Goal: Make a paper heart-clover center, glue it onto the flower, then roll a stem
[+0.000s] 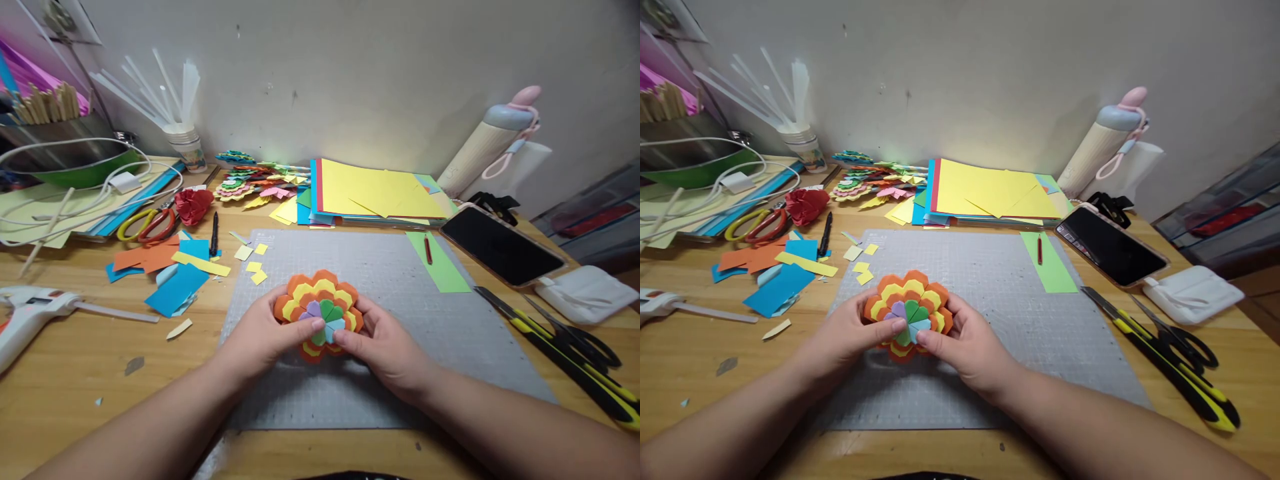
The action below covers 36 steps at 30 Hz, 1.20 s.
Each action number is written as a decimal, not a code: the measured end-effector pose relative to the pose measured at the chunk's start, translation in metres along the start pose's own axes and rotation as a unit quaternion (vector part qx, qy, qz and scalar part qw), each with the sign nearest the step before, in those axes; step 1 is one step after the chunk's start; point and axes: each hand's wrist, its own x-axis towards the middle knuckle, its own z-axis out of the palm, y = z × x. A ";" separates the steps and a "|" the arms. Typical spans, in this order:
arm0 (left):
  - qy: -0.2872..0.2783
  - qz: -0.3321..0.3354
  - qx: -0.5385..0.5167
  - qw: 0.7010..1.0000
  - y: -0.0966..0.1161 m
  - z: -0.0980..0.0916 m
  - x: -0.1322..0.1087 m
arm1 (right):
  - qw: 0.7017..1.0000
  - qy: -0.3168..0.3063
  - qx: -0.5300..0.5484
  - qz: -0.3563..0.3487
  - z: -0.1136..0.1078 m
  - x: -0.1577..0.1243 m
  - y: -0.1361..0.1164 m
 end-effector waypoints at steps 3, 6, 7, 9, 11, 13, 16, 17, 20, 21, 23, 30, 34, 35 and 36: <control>-0.013 -0.010 0.032 0.999 0.001 -0.003 -0.001 | 1.000 0.000 -0.019 -0.014 -0.001 -0.002 0.001; -0.023 0.002 0.073 0.997 0.004 -0.006 -0.002 | 0.998 -0.007 -0.049 -0.024 -0.002 -0.004 0.001; -0.018 0.011 0.087 0.996 0.005 -0.007 -0.003 | 0.998 -0.011 -0.059 -0.026 -0.002 -0.004 0.000; -0.012 0.024 0.107 0.994 0.007 -0.008 -0.004 | 0.996 -0.018 -0.080 -0.027 -0.001 -0.004 -0.002; -0.038 0.018 0.123 0.992 0.008 -0.007 -0.005 | 0.994 -0.023 -0.105 -0.023 -0.001 -0.005 -0.003; -0.076 0.003 0.138 0.987 0.007 -0.007 -0.005 | 0.992 -0.026 -0.125 -0.018 -0.001 -0.006 -0.003; -0.080 0.003 0.145 0.986 0.005 -0.007 -0.006 | 0.992 -0.034 -0.121 -0.019 -0.002 -0.008 -0.001; -0.068 0.012 0.146 0.987 0.005 -0.007 -0.006 | 0.993 -0.037 -0.112 -0.018 -0.002 -0.008 -0.001; -0.040 0.046 0.149 0.987 0.006 -0.006 -0.008 | 0.995 -0.043 -0.086 -0.017 -0.003 -0.008 0.000; -0.034 0.053 0.149 0.987 0.006 -0.006 -0.008 | 0.995 -0.044 -0.082 -0.018 -0.003 -0.008 0.000; -0.022 0.054 0.146 0.988 0.008 -0.005 -0.010 | 0.995 -0.043 -0.083 -0.023 -0.003 -0.007 0.000; 0.007 0.042 0.106 0.993 0.005 -0.010 -0.003 | 0.992 0.043 -0.105 -0.056 0.003 -0.002 -0.007; 0.189 0.136 0.121 0.965 0.002 -0.021 0.007 | 0.987 0.063 -0.143 -0.027 0.000 0.021 -0.022; 0.221 0.150 0.134 0.954 0.002 -0.023 0.008 | 0.979 0.058 -0.195 -0.027 -0.002 0.029 -0.026; 0.240 0.157 0.143 0.947 0.002 -0.024 0.009 | 0.956 0.057 -0.287 -0.033 -0.005 0.038 -0.031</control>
